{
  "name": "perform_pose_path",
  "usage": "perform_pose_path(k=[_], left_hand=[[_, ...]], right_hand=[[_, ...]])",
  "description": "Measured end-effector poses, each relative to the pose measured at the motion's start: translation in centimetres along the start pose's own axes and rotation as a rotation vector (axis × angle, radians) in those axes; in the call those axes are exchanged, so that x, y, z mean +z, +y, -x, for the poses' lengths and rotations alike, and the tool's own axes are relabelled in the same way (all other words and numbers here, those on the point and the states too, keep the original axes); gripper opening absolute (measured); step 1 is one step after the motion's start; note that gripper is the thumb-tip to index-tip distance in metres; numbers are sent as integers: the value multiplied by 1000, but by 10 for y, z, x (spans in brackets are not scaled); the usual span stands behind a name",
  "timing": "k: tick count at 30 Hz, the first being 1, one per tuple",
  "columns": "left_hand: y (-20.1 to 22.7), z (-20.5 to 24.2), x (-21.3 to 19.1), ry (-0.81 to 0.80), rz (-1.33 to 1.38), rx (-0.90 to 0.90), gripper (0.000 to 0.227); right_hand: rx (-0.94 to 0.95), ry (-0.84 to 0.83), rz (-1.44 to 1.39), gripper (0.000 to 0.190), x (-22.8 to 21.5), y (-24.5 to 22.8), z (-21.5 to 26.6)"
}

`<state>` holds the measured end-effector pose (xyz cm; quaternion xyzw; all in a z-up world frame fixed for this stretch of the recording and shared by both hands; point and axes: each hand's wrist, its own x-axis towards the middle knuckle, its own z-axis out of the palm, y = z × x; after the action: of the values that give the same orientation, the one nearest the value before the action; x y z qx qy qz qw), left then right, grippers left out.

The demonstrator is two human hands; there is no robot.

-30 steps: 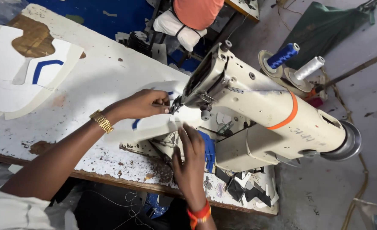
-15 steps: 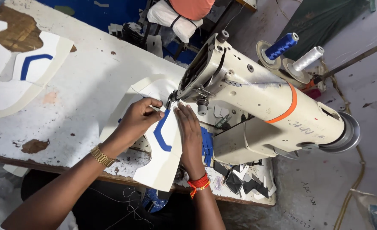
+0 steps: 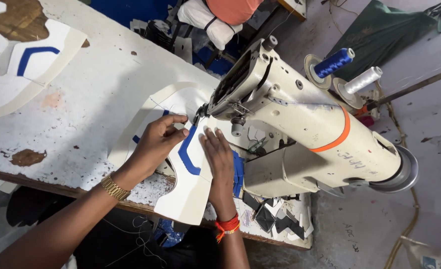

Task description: The person sews white shoe parts with blue stripes using a sewing machine. They repeatedly pick up parts, align them under the needle, sew along the edges, and cut the thread with scissors before moving the finished piece aside.

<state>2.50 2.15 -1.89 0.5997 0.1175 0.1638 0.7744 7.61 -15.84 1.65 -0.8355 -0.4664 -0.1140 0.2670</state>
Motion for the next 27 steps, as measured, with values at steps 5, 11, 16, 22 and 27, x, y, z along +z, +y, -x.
perform_pose_path(k=[5, 11, 16, 22, 27], left_hand=[[21, 24, 4, -19, -157, -46, 57], [8, 28, 13, 48, -78, -25, 57], [4, 19, 17, 88, -13, -41, 54], [-4, 6, 21, 108, 77, -39, 51], [8, -4, 23, 113, -35, -19, 50]], right_hand=[[20, 39, 65, 45, 13, 12, 20], [-4, 13, 55, 46, -2, 9, 4], [10, -33, 28, 48, -4, 14, -7], [-14, -40, 62, 56, 1, 23, -13], [11, -15, 21, 58, 4, 28, -21]])
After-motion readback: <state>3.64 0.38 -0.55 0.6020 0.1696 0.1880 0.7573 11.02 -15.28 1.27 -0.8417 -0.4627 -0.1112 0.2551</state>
